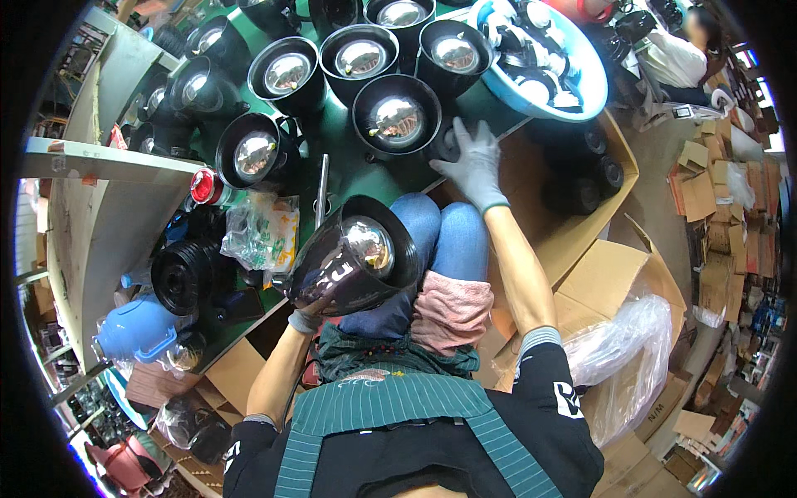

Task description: The person assembles black cylindrical light fixtures by inserting a metal rod into the base and attaching a circular black plastic ring. They handle each unit one at a time, rotate it to align parts, and place the finished units on a green table.

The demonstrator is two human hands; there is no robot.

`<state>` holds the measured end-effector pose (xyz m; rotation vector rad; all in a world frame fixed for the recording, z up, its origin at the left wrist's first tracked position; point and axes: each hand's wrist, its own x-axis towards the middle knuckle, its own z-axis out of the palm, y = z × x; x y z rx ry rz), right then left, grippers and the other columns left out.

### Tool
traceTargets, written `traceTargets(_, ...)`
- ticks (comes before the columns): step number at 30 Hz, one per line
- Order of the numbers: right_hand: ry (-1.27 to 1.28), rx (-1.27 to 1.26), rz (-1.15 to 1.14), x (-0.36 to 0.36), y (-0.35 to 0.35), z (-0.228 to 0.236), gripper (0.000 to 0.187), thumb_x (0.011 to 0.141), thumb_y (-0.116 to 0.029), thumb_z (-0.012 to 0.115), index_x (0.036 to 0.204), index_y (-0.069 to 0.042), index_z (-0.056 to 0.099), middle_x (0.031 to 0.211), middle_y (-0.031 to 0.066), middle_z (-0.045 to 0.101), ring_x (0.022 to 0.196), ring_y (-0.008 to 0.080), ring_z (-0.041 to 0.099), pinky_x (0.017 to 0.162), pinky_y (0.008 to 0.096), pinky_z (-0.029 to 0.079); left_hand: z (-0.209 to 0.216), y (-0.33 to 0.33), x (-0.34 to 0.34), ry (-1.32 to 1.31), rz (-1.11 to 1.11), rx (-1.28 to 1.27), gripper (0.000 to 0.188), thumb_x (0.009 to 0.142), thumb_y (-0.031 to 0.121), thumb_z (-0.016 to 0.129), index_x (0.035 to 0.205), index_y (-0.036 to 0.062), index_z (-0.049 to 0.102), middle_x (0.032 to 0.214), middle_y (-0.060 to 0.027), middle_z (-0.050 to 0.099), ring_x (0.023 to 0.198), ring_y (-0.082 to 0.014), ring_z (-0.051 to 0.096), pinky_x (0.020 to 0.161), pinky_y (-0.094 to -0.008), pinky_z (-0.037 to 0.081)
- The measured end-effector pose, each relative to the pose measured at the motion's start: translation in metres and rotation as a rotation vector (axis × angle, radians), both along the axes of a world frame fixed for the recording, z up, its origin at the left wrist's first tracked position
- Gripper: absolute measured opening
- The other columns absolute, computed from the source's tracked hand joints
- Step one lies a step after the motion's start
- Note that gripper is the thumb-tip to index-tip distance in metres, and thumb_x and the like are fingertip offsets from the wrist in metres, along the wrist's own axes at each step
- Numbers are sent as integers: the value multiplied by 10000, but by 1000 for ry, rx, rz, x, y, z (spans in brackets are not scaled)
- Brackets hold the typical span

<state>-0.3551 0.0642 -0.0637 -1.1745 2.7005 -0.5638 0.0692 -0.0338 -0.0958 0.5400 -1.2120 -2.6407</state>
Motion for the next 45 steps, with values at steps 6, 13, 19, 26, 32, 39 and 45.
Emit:
traceTargets(6,-1118,-872,85,112,80,100,1289,649,-470,1026,1662,29,406,1734,154,373,1593,273,387,1320,422,291,6,-11,-15,-18,-156,-487,636,1064,232,713,1614,29,467,1670,-164,481,1485,-273,548,1237,-444,481)
traceTargets(13,-575,-674,464,166,129,112,1192,654,-643,968,1653,-168,524,1755,264,266,1583,465,328,1299,532,250,15,-10,-13,-50,-404,-434,571,1080,199,685,1601,56,498,1610,-132,565,1437,-248,593,1227,-424,489)
traceTargets(19,-406,-796,527,179,155,114,1148,675,-699,925,1647,-225,539,1753,288,251,1584,511,306,1281,582,250,41,-2,-20,-47,-574,-274,569,1085,180,674,1610,62,489,1599,-133,578,1429,-255,597,1232,-432,483)
traceTargets(26,-473,-833,410,190,182,110,1179,680,-680,929,1654,-155,523,1728,291,311,1591,488,319,1283,548,259,33,-7,-9,-93,-536,113,574,1090,158,661,1623,61,471,1600,-139,577,1438,-257,583,1235,-446,479)
traceTargets(32,-743,-848,139,207,184,94,1096,855,-620,867,1672,-31,437,1616,182,506,1491,282,507,1237,390,392,42,-25,0,-23,-73,-96,554,998,180,745,1510,31,597,1449,-158,685,1280,-260,689,1122,-422,562)
traceTargets(39,-837,-491,43,194,232,9,575,1194,-233,380,1704,21,305,1666,228,465,1472,294,526,1206,355,434,189,-4,-47,149,-11,-1751,506,850,265,821,1281,3,768,1189,-189,801,1086,-345,794,973,-407,612)
traceTargets(45,-432,-894,447,197,171,128,1050,1050,-771,437,1761,-48,165,1802,295,139,1649,475,216,1335,492,208,66,-23,4,-185,51,92,388,932,106,773,1293,-33,752,1188,-81,793,1047,-150,724,1002,-329,580)
